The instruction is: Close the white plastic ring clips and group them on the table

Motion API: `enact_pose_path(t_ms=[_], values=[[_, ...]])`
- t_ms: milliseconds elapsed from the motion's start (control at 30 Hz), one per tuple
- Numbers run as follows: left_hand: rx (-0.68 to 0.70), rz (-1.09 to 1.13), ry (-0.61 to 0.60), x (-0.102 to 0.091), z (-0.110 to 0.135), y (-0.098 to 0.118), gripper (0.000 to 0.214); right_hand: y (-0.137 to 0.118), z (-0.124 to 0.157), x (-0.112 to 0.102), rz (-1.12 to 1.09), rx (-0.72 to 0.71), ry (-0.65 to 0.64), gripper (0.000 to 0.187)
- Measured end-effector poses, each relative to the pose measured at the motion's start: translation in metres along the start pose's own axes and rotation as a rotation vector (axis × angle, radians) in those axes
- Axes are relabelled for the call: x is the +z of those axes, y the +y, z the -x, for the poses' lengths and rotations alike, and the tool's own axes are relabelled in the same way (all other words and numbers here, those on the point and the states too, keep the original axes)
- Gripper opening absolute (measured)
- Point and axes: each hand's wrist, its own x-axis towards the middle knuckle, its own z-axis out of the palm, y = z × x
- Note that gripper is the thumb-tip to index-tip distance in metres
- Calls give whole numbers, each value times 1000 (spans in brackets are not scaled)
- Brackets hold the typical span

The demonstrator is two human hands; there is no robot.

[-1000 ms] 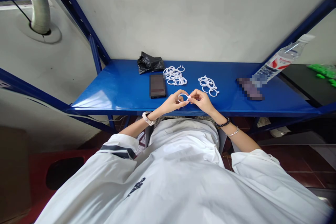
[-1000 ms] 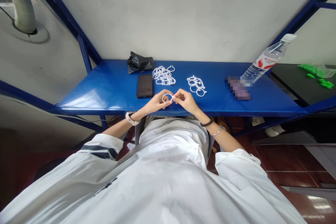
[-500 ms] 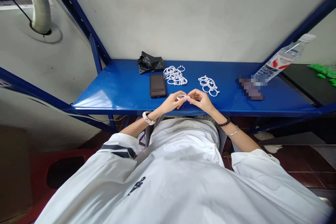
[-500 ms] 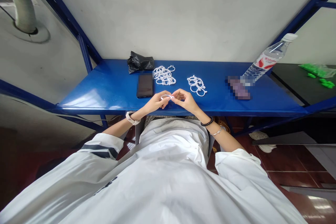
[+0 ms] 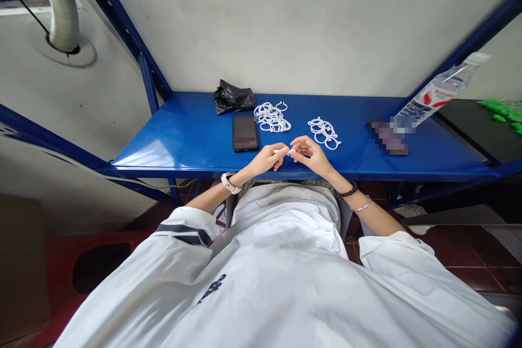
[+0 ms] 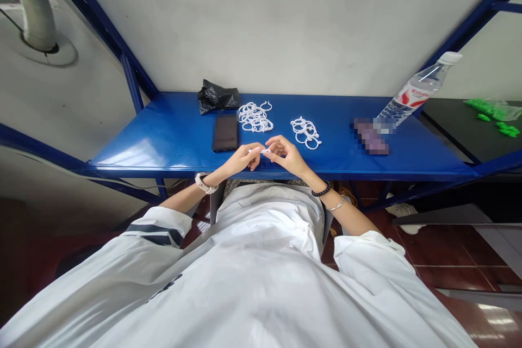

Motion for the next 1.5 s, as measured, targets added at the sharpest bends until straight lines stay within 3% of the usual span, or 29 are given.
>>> enact_pose_path(t_ms=[433,733,1500], values=[[-22,10,-15,-1,0,0,68,3,0,1,-13,1,24,36],[-20,3,-27,-2,-1,-4,63,-2,-1,3,-14,28,78,43],[17,-59,-30,-2,1,0,58,-2,0,-2,24,41,-31,43]])
